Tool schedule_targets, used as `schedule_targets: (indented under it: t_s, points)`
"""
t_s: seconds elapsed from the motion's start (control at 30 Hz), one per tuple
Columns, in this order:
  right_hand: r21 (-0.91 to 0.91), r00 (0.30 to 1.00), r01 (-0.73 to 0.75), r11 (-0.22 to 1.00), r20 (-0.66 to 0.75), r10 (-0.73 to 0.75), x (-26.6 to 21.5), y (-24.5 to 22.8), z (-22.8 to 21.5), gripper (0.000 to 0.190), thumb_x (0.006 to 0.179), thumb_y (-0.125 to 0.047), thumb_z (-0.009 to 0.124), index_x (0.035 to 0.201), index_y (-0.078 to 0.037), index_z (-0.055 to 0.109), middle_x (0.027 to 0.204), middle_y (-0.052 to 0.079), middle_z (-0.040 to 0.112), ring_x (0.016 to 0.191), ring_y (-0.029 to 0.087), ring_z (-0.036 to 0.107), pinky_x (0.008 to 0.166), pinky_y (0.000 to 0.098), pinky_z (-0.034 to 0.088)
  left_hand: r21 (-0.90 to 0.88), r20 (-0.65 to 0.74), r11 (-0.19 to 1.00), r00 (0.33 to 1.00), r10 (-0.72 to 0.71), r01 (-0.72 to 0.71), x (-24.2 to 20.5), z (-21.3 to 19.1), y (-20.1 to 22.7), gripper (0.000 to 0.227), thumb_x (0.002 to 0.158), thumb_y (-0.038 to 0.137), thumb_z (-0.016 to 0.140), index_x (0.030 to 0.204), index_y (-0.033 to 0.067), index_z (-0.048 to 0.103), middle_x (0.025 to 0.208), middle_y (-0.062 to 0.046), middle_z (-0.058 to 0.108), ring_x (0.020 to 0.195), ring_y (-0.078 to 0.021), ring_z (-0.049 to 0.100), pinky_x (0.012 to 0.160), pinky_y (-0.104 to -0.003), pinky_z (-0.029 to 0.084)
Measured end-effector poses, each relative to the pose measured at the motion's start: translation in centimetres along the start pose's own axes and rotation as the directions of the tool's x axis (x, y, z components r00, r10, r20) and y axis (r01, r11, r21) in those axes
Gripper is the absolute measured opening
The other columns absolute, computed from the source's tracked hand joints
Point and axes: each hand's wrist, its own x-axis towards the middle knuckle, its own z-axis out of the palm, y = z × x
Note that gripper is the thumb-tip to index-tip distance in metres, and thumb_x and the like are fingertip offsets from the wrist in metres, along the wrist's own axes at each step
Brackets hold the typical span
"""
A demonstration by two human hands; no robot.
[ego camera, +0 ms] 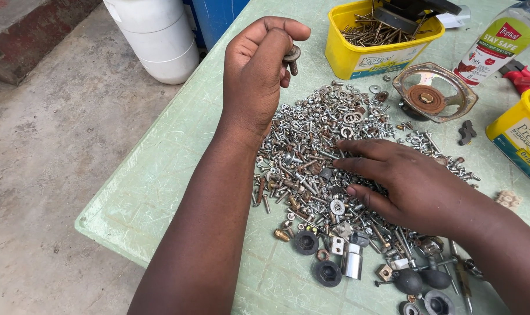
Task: The person sorts a mixed pile of metal fasteners on a table, picking up individual screws, nuts, and washers, inspecting them, and placing some into a yellow container. The hands repeatedly sift through the pile and handle items one at a time.
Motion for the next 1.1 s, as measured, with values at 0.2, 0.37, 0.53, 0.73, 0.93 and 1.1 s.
schedule_targets:
  t_s: [0.2,0.37,0.53,0.73,0.93,1.1]
  points:
    - [0.025,0.996,-0.087,0.996,-0.033,0.088,-2.6,0.1,-0.9,0.042,0.093,-0.04,0.06,0.127,-0.018,0.071,0.138,0.004,0.067,0.129,0.026,0.062,0.102,0.0459,0.049,0.02,0.023,1.0,1.0,-0.002,0.002,-0.1,0.1,-0.2,0.025,0.084,0.017,0.053,0.087,0.0083,0.076,0.062,0.003,0.052,0.053,-0.0059,0.04,0.048,-0.023,0.037]
    - [0.067,0.988,-0.136,0.988,-0.059,0.14,-5.4,0.7,-1.3,0.041,0.091,-0.034,0.064,0.127,-0.017,0.071,0.145,0.007,0.062,0.139,0.03,0.054,0.109,0.0478,0.043,0.03,0.025,0.999,0.999,-0.027,0.026,-0.2,0.3,-0.1,0.025,0.082,0.015,0.053,0.086,0.0077,0.076,0.059,0.002,0.05,0.051,-0.0061,0.04,0.049,-0.023,0.037]
    - [0.066,0.986,-0.14,0.988,-0.086,0.146,-8.0,0.6,-1.9,0.037,0.089,-0.03,0.066,0.123,-0.018,0.072,0.148,0.007,0.061,0.143,0.031,0.051,0.115,0.0475,0.04,0.065,0.043,0.996,0.997,-0.057,0.054,-0.5,0.5,-0.1,0.026,0.081,0.016,0.053,0.087,0.0075,0.076,0.052,0.003,0.045,0.049,-0.0058,0.039,0.049,-0.022,0.038]
    - [0.113,0.962,-0.233,0.966,-0.122,0.246,-11.0,0.4,-1.8,0.042,0.088,-0.029,0.067,0.128,-0.018,0.07,0.148,0.007,0.062,0.141,0.031,0.055,0.111,0.0461,0.044,0.094,0.072,0.993,0.995,-0.076,0.069,-0.9,0.8,-0.2,0.025,0.079,0.015,0.053,0.086,0.0075,0.076,0.055,0.003,0.047,0.051,-0.0047,0.039,0.051,-0.022,0.039]
    - [0.12,0.887,-0.352,0.928,-0.275,0.372,-13.1,2.6,-1.8,0.028,0.092,-0.016,0.066,0.118,-0.01,0.072,0.125,0.006,0.073,0.118,0.024,0.069,0.102,0.0403,0.051,0.121,0.076,0.987,0.99,-0.119,0.109,-1.3,1.3,-0.3,0.023,0.08,0.013,0.054,0.086,0.0081,0.075,0.06,0.002,0.049,0.053,-0.0045,0.038,0.053,-0.022,0.039]
    - [0.086,0.89,-0.356,0.93,-0.272,0.366,-13.8,4.0,-1.4,0.026,0.092,-0.017,0.069,0.116,-0.01,0.072,0.12,0.007,0.075,0.113,0.026,0.069,0.096,0.0408,0.054,0.187,0.09,0.974,0.985,-0.144,0.126,-1.6,1.3,-0.6,0.021,0.083,0.016,0.054,0.088,0.0086,0.073,0.059,0.002,0.049,0.053,-0.0055,0.04,0.053,-0.022,0.04]
